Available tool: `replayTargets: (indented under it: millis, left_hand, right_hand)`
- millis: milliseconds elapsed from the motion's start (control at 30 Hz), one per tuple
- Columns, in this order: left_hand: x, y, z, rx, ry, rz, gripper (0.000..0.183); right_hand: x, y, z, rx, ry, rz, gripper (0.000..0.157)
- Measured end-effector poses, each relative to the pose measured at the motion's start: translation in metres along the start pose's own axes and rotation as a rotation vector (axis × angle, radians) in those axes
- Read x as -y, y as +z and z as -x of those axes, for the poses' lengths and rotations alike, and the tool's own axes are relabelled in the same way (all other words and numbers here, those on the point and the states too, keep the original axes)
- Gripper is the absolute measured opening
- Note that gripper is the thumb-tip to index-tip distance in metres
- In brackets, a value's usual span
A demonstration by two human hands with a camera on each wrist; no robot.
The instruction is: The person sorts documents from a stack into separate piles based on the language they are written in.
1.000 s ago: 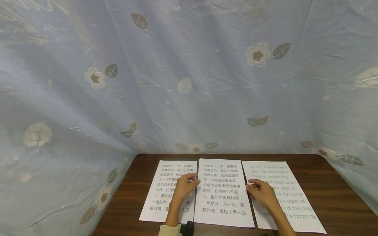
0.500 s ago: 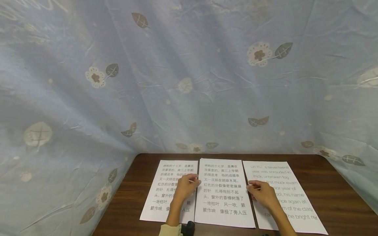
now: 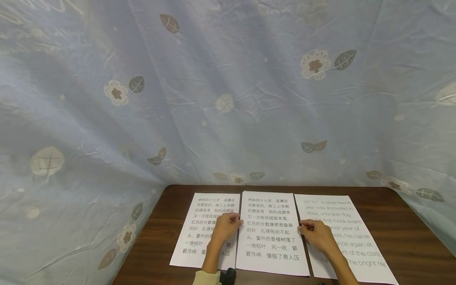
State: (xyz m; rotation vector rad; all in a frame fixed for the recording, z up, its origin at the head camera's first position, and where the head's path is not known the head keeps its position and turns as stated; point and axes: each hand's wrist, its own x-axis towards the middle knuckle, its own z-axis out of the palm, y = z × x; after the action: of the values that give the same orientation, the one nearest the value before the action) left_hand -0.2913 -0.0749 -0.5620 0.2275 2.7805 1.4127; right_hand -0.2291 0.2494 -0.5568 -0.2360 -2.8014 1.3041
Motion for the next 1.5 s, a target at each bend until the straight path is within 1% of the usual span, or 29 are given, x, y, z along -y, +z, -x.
replayTargets:
  millis: [233, 567, 900, 1100, 1333, 1433, 1500]
  left_hand:
    - [-0.003, 0.0, 0.002, 0.002, 0.037, -0.009, 0.035]
    - [-0.002, 0.003, 0.003, -0.002, 0.036, -0.036, 0.034]
    - [-0.002, 0.003, 0.003, -0.008, 0.05, -0.03, 0.036]
    - [-0.005, 0.002, 0.002, -0.004, 0.041, -0.008, 0.037]
    - [-0.009, 0.001, 0.004, -0.01, 0.047, 0.004, 0.035]
    - [-0.012, 0.001, 0.005, -0.008, 0.045, 0.031, 0.034]
    - [-0.013, 0.001, 0.005, -0.009, 0.044, 0.052, 0.034]
  right_hand:
    - [0.001, 0.001, -0.001, 0.002, -0.009, 0.013, 0.038]
    - [-0.001, 0.004, -0.001, -0.006, -0.016, 0.04, 0.035]
    - [0.0, 0.002, 0.0, 0.007, -0.013, 0.014, 0.035]
    - [0.001, 0.0, -0.001, 0.006, -0.022, 0.013, 0.034]
    - [0.006, -0.002, -0.001, -0.024, -0.084, 0.067, 0.033]
    - [0.007, -0.001, 0.001, -0.025, -0.097, 0.049, 0.036]
    - [0.007, 0.0, 0.002, -0.019, -0.09, 0.017, 0.039]
